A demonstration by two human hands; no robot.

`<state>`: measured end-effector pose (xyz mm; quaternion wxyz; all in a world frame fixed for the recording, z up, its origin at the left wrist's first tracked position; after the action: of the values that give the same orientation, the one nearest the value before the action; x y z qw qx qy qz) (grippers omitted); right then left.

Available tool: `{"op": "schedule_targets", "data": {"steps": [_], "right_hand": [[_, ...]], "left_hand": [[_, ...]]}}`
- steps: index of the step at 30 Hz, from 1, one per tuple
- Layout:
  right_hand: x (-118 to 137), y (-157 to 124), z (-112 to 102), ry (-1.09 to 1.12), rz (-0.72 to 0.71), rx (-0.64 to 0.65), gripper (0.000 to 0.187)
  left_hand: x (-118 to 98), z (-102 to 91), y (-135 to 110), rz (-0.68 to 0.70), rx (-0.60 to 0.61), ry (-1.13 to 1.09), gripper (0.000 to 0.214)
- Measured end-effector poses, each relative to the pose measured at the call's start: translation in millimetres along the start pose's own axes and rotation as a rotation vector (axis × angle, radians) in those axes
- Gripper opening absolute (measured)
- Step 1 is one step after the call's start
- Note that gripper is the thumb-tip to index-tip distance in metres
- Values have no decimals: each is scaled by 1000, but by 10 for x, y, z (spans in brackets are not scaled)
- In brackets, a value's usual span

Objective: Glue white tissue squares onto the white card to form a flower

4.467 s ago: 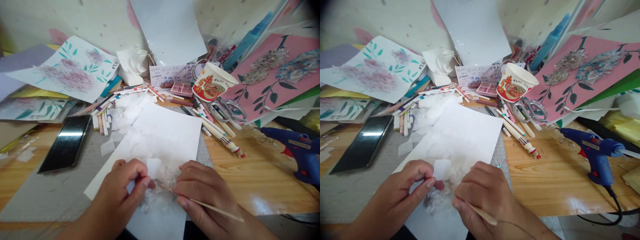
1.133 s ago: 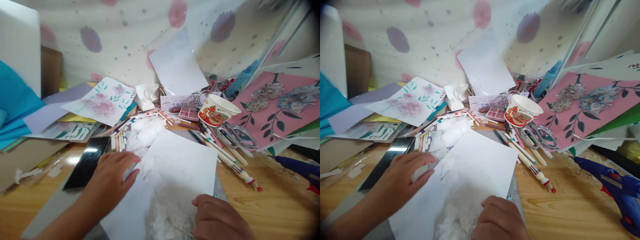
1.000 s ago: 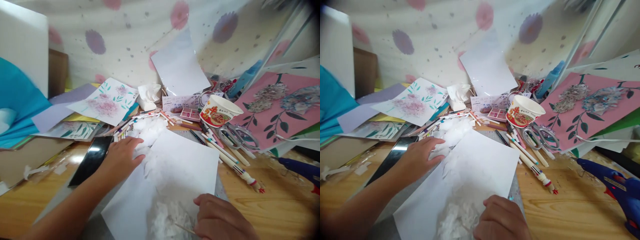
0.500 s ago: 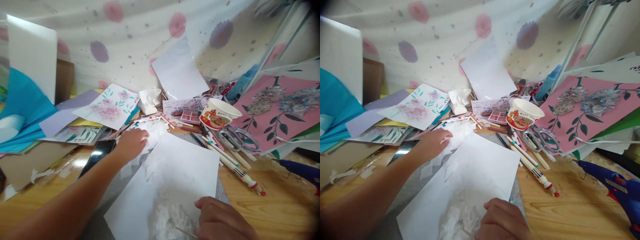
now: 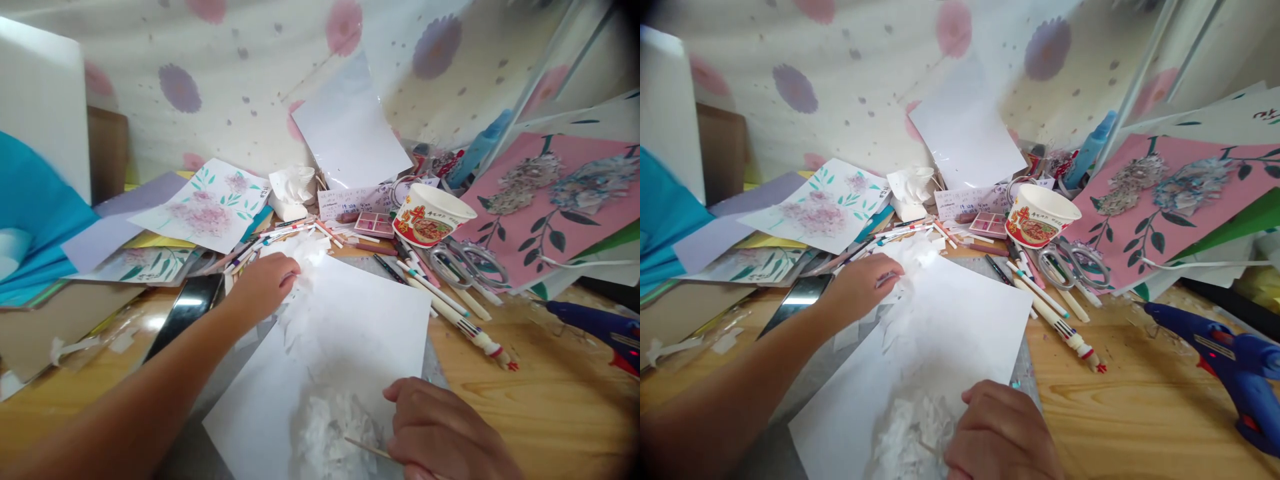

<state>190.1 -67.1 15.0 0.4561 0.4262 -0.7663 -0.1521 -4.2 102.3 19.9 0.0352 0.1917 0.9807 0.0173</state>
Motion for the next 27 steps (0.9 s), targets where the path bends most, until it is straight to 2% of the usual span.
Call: {"op": "schedule_targets", "data": {"steps": [3, 5, 7, 10, 13, 17, 20, 23, 27], "right_hand": [[-5, 34, -31, 3, 20, -24, 11], [22, 64, -62, 10, 19, -47, 12], [46, 84, -99, 14, 30, -75, 13], [69, 82, -159, 20, 50, -126, 14], [88, 70, -185, 30, 47, -135, 13], [79, 72, -208, 48, 64, -139, 14], [78, 70, -213, 52, 74, -150, 13], [64, 62, -196, 51, 105, -128, 12], [108, 88, -227, 57, 103, -105, 11]], "left_hand": [[-242, 23, -236, 149, 33, -83, 32], [-296, 0, -350, 191, 35, -145, 43], [-266, -67, -402, 177, 1, -197, 45], [-236, -137, -386, 154, -52, -194, 31], [-302, -68, -306, 164, -39, -140, 20], [-336, 57, -178, 107, -43, -102, 18], [-314, 74, -116, 69, -46, -136, 13], [-249, -18, -125, 28, -65, -239, 18], [-124, -172, -254, -66, -88, -448, 20]]}}
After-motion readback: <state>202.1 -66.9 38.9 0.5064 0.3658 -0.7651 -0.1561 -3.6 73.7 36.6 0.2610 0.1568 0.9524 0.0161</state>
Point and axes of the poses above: each hand's wrist, its own y-axis towards the middle knuckle, its own z-axis out of the palm, x = y × z, the point moved 9 cm from there along y, towards the middle knuckle, and after that the axes turned 2 degrees about x, right-handed, at the moved point
